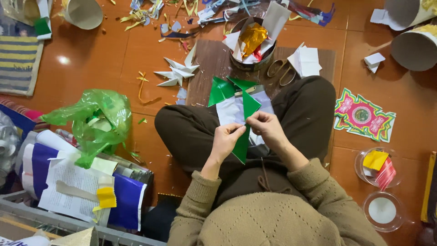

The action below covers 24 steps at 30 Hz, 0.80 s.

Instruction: The person folds and assembles paper segments to create a decorative star.

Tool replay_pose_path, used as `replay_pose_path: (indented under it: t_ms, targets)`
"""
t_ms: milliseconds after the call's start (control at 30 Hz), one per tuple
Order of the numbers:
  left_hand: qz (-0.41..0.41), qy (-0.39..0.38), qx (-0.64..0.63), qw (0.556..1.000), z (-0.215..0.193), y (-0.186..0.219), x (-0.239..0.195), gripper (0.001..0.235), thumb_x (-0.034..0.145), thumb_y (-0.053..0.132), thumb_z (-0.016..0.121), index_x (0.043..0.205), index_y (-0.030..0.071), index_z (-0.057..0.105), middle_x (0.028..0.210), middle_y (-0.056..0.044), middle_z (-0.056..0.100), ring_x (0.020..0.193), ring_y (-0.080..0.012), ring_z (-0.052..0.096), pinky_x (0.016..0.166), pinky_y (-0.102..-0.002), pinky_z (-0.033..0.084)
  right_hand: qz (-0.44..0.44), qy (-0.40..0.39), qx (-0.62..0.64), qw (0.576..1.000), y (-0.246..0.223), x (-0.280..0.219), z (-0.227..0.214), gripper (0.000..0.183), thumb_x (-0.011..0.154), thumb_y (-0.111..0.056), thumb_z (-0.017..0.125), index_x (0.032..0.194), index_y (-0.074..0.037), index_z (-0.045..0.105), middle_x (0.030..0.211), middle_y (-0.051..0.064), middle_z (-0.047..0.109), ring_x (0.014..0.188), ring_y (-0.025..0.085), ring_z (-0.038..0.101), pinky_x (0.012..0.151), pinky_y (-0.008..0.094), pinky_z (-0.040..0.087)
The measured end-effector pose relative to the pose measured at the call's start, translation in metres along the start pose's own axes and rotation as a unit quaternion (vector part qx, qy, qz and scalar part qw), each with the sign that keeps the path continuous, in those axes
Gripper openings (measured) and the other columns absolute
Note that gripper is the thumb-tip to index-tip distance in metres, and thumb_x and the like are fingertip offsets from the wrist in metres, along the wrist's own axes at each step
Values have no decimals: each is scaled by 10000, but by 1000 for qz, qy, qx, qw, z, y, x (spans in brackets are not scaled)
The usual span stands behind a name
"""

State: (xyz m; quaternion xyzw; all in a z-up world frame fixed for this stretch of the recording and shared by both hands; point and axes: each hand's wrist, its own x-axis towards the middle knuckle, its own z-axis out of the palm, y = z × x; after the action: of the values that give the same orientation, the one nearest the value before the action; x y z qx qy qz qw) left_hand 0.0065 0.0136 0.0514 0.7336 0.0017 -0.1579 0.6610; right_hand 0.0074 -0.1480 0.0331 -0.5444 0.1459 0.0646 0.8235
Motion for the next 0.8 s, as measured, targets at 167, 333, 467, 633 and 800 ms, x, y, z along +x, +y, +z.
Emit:
replay_pose_path:
  t_ms: [167, 333, 467, 633, 800]
  targets:
    - [2, 8, 1, 1000, -3, -14, 3, 64, 857, 145, 733, 858, 117, 790, 682, -5, 705, 711, -38, 556, 648, -234, 486, -33, 53, -34, 998, -1, 16, -22, 116, 847, -73, 740, 782, -12, 666, 517, 70, 509, 422, 86, 451, 381, 198, 338]
    - [16, 16, 16, 1000, 3, 1, -2, 78, 860, 131, 721, 870, 120, 798, 724, -29, 736, 728, -47, 585, 681, -276, 516, -9, -49, -59, 997, 3, 0, -4, 121, 809, -29, 758, 897, 19, 691, 581, 78, 588, 414, 64, 484, 368, 188, 375]
    - [34, 6, 90, 995, -7, -6, -1, 94, 842, 157, 710, 855, 121, 795, 765, -88, 748, 777, -112, 670, 706, -325, 529, -9, 19, -57, 998, -7, 6, -9, 120, 800, -57, 766, 754, -6, 668, 452, 52, 476, 385, 72, 434, 353, 173, 310]
    - [53, -11, 125, 991, -10, 3, -4, 121, 832, 170, 710, 844, 83, 794, 781, -114, 764, 816, -192, 722, 734, -360, 545, -16, 57, -31, 998, -7, 12, -26, 164, 790, -71, 795, 725, 0, 661, 455, 71, 499, 363, 100, 465, 322, 196, 345]
    - [47, 19, 108, 993, -13, 5, -5, 140, 828, 110, 697, 703, 50, 717, 658, 75, 606, 672, -38, 501, 641, -234, 432, -6, -2, -12, 1000, -21, 9, -29, 228, 860, -153, 736, 706, -94, 579, 488, 48, 520, 385, 98, 497, 391, 212, 399]
